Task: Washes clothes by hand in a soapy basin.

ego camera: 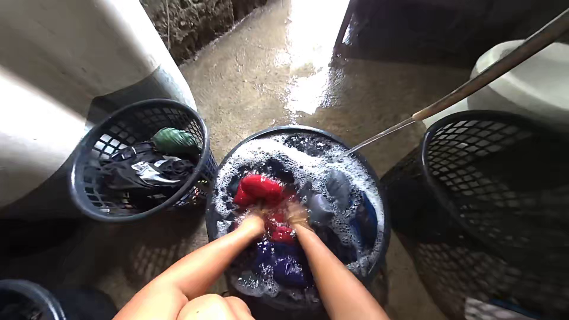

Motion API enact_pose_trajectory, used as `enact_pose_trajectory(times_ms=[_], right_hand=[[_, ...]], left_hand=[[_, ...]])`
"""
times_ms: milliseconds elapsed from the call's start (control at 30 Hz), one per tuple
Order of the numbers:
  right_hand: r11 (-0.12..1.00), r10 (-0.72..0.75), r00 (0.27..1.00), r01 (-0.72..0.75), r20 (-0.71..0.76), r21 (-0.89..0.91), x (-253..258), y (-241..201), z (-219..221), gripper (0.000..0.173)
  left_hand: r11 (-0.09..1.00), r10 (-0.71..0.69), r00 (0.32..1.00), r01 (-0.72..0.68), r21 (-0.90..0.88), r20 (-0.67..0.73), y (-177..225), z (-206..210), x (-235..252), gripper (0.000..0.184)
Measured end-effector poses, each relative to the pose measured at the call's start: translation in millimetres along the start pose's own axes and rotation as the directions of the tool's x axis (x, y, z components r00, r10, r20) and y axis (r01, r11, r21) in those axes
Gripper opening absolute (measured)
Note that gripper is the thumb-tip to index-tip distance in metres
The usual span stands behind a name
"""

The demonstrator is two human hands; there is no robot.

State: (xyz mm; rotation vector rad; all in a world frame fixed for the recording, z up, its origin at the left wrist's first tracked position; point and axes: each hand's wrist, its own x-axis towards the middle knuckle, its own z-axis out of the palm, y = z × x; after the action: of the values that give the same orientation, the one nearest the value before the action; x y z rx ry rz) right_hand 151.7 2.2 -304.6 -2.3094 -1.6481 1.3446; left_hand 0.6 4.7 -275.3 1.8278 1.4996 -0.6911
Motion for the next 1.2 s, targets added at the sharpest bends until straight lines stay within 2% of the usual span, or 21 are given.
enact_pose_trajectory(times_ms=[67,133,233,267,333,400,467,533,600,633,667,700,733,800,867,900,933,1000,1033,1100,1200], right_hand=[[0.998,-0.012,1.000,0.011,0.010,0.066,-8,2,2,0.046],[0.995,-0.072,0.994,0.066,0.081,0.081,-16,7,5,0.050],[0.968,-0.163,0.943,0.209,0.289,-0.137,-21,-6,-21,0.049],[0.954,-0.215,0.928,0.266,0.305,-0.137,-21,-16,-36,0.044],[0.941,-0.336,0.919,0.316,0.208,0.123,-31,-36,-68,0.036],[0.797,-0.454,0.890,0.387,0.038,0.463,-69,-62,-106,0.032],[0.574,-0.610,0.766,0.604,-0.204,0.553,-119,-80,-139,0.025],[0.267,-0.709,0.517,0.826,-0.480,0.497,-163,-89,-166,0.017],[-0.014,-0.670,0.306,0.906,-0.677,0.423,-188,-94,-184,0.018],[-0.095,-0.627,0.246,0.917,-0.739,0.386,-194,-95,-188,0.019],[-0.130,-0.602,0.225,0.919,-0.766,0.373,-195,-96,-190,0.019],[-0.117,-0.604,0.245,0.914,-0.758,0.389,-192,-95,-190,0.020],[-0.060,-0.625,0.300,0.902,-0.720,0.428,-185,-92,-186,0.021],[0.218,-0.650,0.503,0.842,-0.570,0.494,-160,-84,-171,0.018],[0.595,-0.582,0.744,0.664,-0.328,0.453,-118,-74,-147,0.018],[0.748,-0.509,0.836,0.548,-0.207,0.375,-94,-71,-133,0.020],[0.857,-0.416,0.903,0.428,-0.103,0.286,-71,-66,-117,0.024],[0.964,-0.225,0.974,0.219,0.027,0.150,-31,-52,-80,0.035],[0.984,-0.144,0.988,0.136,0.061,0.114,-17,-43,-64,0.043],[0.996,-0.034,0.995,0.025,0.098,0.085,-6,-28,-41,0.049],[0.998,0.055,0.979,-0.056,0.195,0.000,-18,-22,-29,0.049]], left_hand=[[0.998,-0.051,0.998,0.053,-0.032,0.045,-6,-5,-1,0.063],[0.999,-0.024,0.998,0.025,-0.033,0.050,-23,-7,1,0.060],[0.991,0.108,0.994,-0.110,0.075,0.022,-51,-16,10,0.062],[0.987,0.156,0.988,-0.155,0.050,-0.001,-58,-18,12,0.067],[0.962,0.258,0.954,-0.269,-0.051,-0.152,-67,-19,11,0.089],[0.880,0.368,0.839,-0.454,-0.142,-0.401,-75,-13,14,0.104],[0.804,0.358,0.752,-0.550,-0.227,-0.554,-76,-8,17,0.115],[0.789,0.295,0.735,-0.548,-0.278,-0.611,-77,-9,19,0.115],[0.792,0.238,0.741,-0.522,-0.317,-0.628,-78,-13,18,0.111],[0.780,0.238,0.723,-0.540,-0.316,-0.649,-82,-13,20,0.107],[0.770,0.253,0.675,-0.574,-0.278,-0.693,-87,-9,26,0.104],[0.755,0.258,0.615,-0.610,-0.241,-0.745,-92,-4,32,0.103],[0.742,0.254,0.560,-0.636,-0.212,-0.789,-95,-2,38,0.103],[0.753,0.251,0.509,-0.637,-0.165,-0.823,-95,0,41,0.109],[0.798,0.301,0.561,-0.591,-0.118,-0.772,-86,-3,32,0.107],[0.825,0.333,0.605,-0.558,-0.087,-0.723,-77,-4,26,0.104],[0.859,0.357,0.685,-0.508,-0.064,-0.634,-66,-6,19,0.104],[0.929,0.338,0.839,-0.369,0.009,-0.426,-41,-7,10,0.114],[0.946,0.311,0.881,-0.325,0.023,-0.357,-30,-8,9,0.118],[0.968,0.244,0.929,-0.250,0.015,-0.278,-15,-7,8,0.117],[0.981,0.191,0.965,-0.180,0.072,-0.182,-18,3,8,0.099]])
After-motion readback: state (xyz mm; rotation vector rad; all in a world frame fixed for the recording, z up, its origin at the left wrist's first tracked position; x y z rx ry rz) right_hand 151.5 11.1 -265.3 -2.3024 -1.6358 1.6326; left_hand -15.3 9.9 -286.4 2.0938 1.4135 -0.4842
